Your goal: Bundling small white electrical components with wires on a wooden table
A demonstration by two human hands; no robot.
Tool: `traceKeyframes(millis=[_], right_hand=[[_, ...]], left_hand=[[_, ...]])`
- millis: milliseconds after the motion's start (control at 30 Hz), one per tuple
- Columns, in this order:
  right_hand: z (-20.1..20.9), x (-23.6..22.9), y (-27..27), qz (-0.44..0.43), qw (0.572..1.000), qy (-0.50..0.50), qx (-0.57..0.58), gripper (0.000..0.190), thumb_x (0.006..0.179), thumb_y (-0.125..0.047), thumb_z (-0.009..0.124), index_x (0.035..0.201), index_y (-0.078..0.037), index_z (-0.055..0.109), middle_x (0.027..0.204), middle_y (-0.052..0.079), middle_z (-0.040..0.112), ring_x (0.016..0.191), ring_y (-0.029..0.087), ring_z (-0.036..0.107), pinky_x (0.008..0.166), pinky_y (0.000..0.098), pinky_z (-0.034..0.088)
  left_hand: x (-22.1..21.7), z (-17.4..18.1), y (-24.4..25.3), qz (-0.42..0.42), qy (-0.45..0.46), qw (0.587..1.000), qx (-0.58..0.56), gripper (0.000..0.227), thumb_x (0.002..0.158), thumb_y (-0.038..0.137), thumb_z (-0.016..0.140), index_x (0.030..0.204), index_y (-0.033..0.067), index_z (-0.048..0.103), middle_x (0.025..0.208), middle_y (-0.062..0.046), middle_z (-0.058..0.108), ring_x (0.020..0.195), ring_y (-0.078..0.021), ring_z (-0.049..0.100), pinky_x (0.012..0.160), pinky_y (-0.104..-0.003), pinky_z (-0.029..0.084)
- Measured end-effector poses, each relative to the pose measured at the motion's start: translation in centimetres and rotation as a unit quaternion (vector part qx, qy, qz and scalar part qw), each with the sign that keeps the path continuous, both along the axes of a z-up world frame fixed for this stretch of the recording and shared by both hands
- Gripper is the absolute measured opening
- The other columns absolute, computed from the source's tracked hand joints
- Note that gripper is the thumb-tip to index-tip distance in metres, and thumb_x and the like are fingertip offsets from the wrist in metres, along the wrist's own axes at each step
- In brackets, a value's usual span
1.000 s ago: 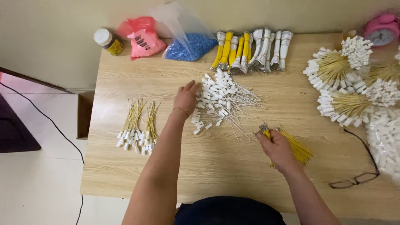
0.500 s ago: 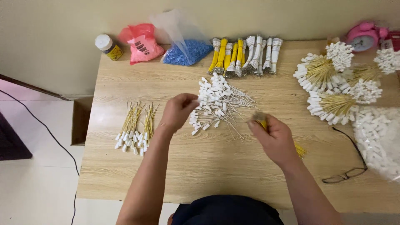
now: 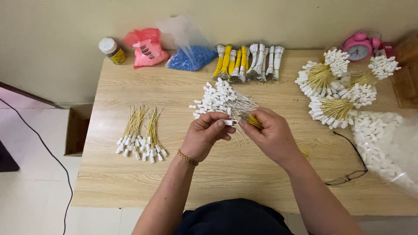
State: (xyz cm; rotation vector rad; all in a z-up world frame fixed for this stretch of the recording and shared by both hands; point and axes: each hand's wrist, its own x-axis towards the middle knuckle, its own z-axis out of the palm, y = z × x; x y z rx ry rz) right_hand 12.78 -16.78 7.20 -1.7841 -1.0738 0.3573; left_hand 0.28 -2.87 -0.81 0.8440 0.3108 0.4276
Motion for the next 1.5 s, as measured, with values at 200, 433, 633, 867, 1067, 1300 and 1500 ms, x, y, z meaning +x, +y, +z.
traceKeyframes(millis=[200,433,633,867,1067,1300,1500], right_hand=[[-0.6,0.1,-0.7,-0.014,1.0,-0.003,0.002,0.011,0.081,-0.011,0.074,0.09,-0.005,0.07,0.069,0.013,0.057,0.064,0.023,0.058,0.061,0.0329,0.045],[0.2,-0.1,-0.7,-0.012,1.0,-0.002,-0.006,0.011,0.083,-0.013,0.074,0.085,-0.004,0.068,0.066,0.013,0.054,0.061,0.021,0.055,0.06,0.0327,0.044],[0.2,-0.1,-0.6,0.0,1.0,0.002,-0.007,0.009,0.082,-0.011,0.074,0.085,-0.005,0.067,0.065,0.011,0.055,0.062,0.02,0.055,0.06,0.032,0.045],[-0.6,0.8,-0.8,0.014,0.996,0.083,-0.033,0.013,0.089,-0.011,0.065,0.081,-0.001,0.062,0.061,0.006,0.046,0.059,0.017,0.045,0.055,0.0306,0.038],[-1.8,0.9,-0.9,0.01,0.995,0.091,-0.047,0.014,0.09,-0.013,0.064,0.082,-0.003,0.06,0.059,0.007,0.046,0.058,0.015,0.044,0.054,0.0299,0.038],[-2.0,0.6,-0.8,0.007,0.998,0.041,-0.052,0.013,0.09,-0.012,0.064,0.084,-0.001,0.062,0.059,0.013,0.048,0.056,0.023,0.047,0.055,0.0349,0.039],[-5.7,0.7,-0.5,0.03,0.983,0.045,-0.178,0.021,0.09,-0.022,0.063,0.088,-0.001,0.06,0.067,0.021,0.056,0.066,0.034,0.06,0.065,0.0427,0.047]], left_hand=[[0.0,0.0,-0.5,-0.004,-0.009,0.998,-0.054,0.021,0.093,0.007,0.06,0.112,-0.0023,0.061,0.104,-0.021,0.069,0.086,-0.0284,0.072,0.068,-0.032,0.063],[0.1,0.5,-0.7,-0.002,-0.025,0.997,-0.076,0.022,0.093,0.008,0.06,0.113,-0.0026,0.06,0.102,-0.021,0.069,0.085,-0.0289,0.073,0.068,-0.031,0.063],[0.4,0.4,-1.3,-0.014,-0.015,0.998,-0.065,0.022,0.093,0.008,0.062,0.112,-0.0031,0.061,0.103,-0.021,0.069,0.085,-0.0288,0.073,0.068,-0.032,0.064],[0.7,0.1,-1.3,0.004,0.028,0.999,-0.045,0.02,0.091,0.008,0.064,0.109,-0.0014,0.063,0.095,-0.016,0.07,0.082,-0.027,0.073,0.068,-0.031,0.063],[1.0,0.3,-1.5,0.009,0.032,0.999,-0.037,0.02,0.091,0.006,0.063,0.109,-0.0028,0.064,0.092,-0.017,0.07,0.081,-0.0286,0.073,0.068,-0.033,0.064],[1.0,-0.5,-2.3,0.02,0.054,0.998,-0.038,0.018,0.09,0.005,0.065,0.107,-0.0013,0.065,0.092,-0.016,0.071,0.081,-0.0267,0.073,0.069,-0.031,0.064],[-0.2,-4.9,-2.8,0.032,0.12,0.991,-0.037,0.02,0.089,0.003,0.066,0.108,-0.0034,0.064,0.092,-0.016,0.069,0.082,-0.0276,0.072,0.071,-0.034,0.064]])
